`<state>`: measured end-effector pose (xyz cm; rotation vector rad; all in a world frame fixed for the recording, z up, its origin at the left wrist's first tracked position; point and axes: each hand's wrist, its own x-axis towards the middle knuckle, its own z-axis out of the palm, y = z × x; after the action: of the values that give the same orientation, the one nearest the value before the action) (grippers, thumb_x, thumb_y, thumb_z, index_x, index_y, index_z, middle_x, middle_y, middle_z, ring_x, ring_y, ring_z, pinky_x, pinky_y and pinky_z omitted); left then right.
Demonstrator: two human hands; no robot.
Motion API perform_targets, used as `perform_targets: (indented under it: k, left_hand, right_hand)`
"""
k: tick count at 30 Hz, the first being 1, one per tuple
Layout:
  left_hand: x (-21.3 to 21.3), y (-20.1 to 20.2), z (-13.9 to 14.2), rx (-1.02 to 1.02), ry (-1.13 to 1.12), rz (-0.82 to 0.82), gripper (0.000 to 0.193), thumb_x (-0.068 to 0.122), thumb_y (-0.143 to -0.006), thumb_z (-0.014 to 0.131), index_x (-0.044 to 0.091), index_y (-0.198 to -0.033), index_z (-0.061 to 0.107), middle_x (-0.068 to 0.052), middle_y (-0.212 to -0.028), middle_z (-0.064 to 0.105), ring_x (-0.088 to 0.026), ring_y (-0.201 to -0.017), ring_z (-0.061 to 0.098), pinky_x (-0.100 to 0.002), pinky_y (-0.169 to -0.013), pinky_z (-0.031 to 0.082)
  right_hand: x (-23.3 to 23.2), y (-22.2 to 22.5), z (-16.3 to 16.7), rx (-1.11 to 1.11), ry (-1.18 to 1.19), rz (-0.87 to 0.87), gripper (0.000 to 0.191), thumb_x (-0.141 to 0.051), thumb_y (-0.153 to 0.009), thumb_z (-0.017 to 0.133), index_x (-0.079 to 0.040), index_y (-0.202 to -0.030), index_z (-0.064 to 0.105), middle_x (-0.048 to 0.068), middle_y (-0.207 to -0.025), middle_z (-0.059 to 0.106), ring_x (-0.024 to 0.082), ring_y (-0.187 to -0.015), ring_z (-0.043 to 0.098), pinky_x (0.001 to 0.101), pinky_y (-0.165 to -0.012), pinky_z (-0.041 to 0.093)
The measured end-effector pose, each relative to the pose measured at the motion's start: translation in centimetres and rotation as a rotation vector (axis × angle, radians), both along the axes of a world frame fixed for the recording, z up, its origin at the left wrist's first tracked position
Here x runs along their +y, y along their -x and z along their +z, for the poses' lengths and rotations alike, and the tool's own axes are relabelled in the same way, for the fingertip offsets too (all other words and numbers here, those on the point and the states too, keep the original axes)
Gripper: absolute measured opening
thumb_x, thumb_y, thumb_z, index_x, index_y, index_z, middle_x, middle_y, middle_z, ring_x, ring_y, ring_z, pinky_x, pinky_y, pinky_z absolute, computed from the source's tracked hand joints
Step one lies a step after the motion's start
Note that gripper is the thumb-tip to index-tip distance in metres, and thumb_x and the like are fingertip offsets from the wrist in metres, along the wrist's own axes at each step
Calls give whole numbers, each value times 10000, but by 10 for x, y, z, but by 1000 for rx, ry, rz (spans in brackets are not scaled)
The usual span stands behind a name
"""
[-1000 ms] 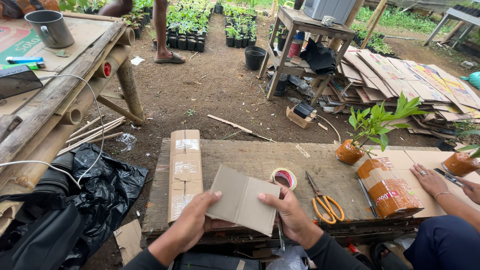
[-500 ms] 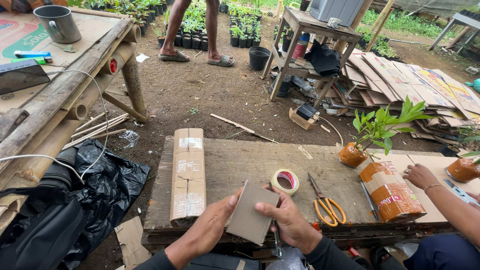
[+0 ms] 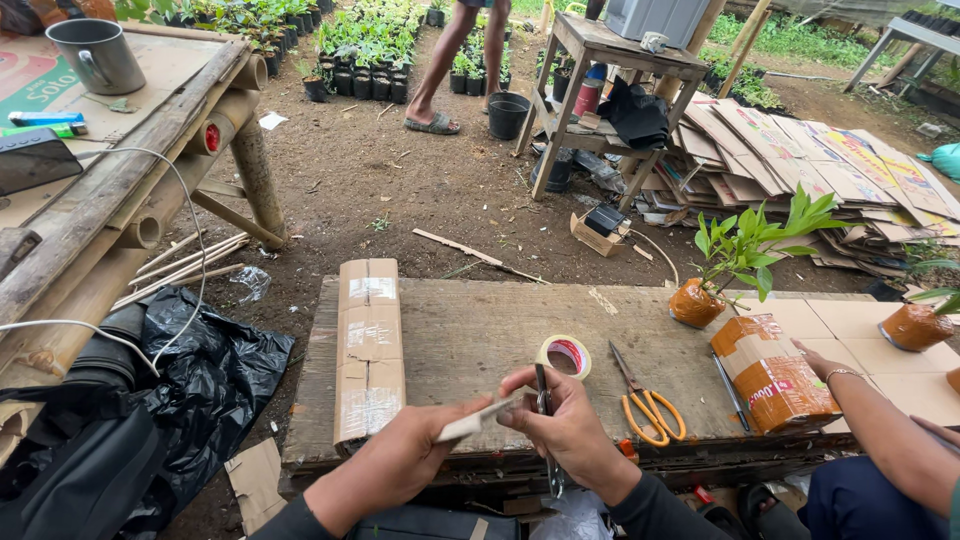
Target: The person assembles a small cardboard box by cutting a piece of cardboard with a utility knife, folding it, and securing it with clear tape. The person uses scissors to trim excess material and places the finished box on the table.
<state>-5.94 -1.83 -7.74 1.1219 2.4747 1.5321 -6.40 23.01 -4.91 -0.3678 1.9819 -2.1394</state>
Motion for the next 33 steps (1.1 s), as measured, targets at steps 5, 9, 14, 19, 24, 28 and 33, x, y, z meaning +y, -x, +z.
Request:
perform_targets:
  k: [5, 9, 14, 19, 24, 28, 33]
  left_hand:
    - [-10, 3, 22, 808, 483, 213, 753, 121, -841, 620, 19, -1543, 365, -130, -1604, 380, -327, -1492, 305, -612, -1191, 176]
    - [-3, 3, 30, 945, 540, 311, 804, 140, -805, 611, 103, -1553, 317, -103, -1630, 289, -307, -1499, 257, -624, -1190, 96]
    - [3, 1, 22, 185, -156, 367, 969, 84, -805, 681, 10, -1605, 139, -231, -1658, 186, -354, -1520, 223, -511, -1219, 227]
    - [19, 14, 5, -689, -576, 164, 445, 188, -963, 667, -61, -1332, 659, -204, -1235, 741, -217, -1099, 713, -366, -973, 599]
    - [17, 20, -4, -773, -512, 239, 344, 236, -936, 668, -38, -1134, 727, -93, -954, 810, -133, -856, 771, -300, -794, 645]
    - [13, 20, 1, -779, -450, 290, 331, 234, -931, 693, -57, -1079, 750, -106, -891, 813, -144, -799, 768, -307, -725, 655]
    - [12, 21, 4, -825, -362, 290, 277, 203, -880, 740, -9, -1055, 771, -85, -913, 808, -125, -792, 754, -293, -703, 642]
  right_hand:
    - [1, 1, 2, -418, 277, 64, 512, -203, -824, 687, 13, -1262, 534, 83, -1117, 678, 110, -801, 736, 184, -403, 401]
    - [-3, 7, -8, -404, 137, 48, 430, -174, -883, 755, -21, -1233, 557, 70, -989, 688, 84, -714, 653, 177, -379, 372]
    - [0, 8, -13, -325, 194, -148, 365, -173, -870, 767, -59, -1138, 547, 74, -926, 711, 85, -796, 715, 185, -390, 351]
    - [-8, 3, -15, -321, 152, -121, 340, -184, -880, 759, -34, -1100, 547, 63, -896, 690, 96, -791, 768, 198, -376, 335]
    - [-7, 5, -16, -155, -85, -169, 329, -221, -875, 799, -38, -1083, 621, 75, -815, 728, 27, -482, 494, 186, -384, 359]
    - [-6, 5, -14, -178, -138, -109, 305, -240, -891, 782, -19, -1033, 626, 84, -831, 739, 24, -604, 691, 199, -385, 370]
    - [-4, 8, -21, -236, -132, -92, 273, -258, -882, 770, -50, -1004, 642, 17, -800, 684, 28, -441, 437, 194, -377, 344]
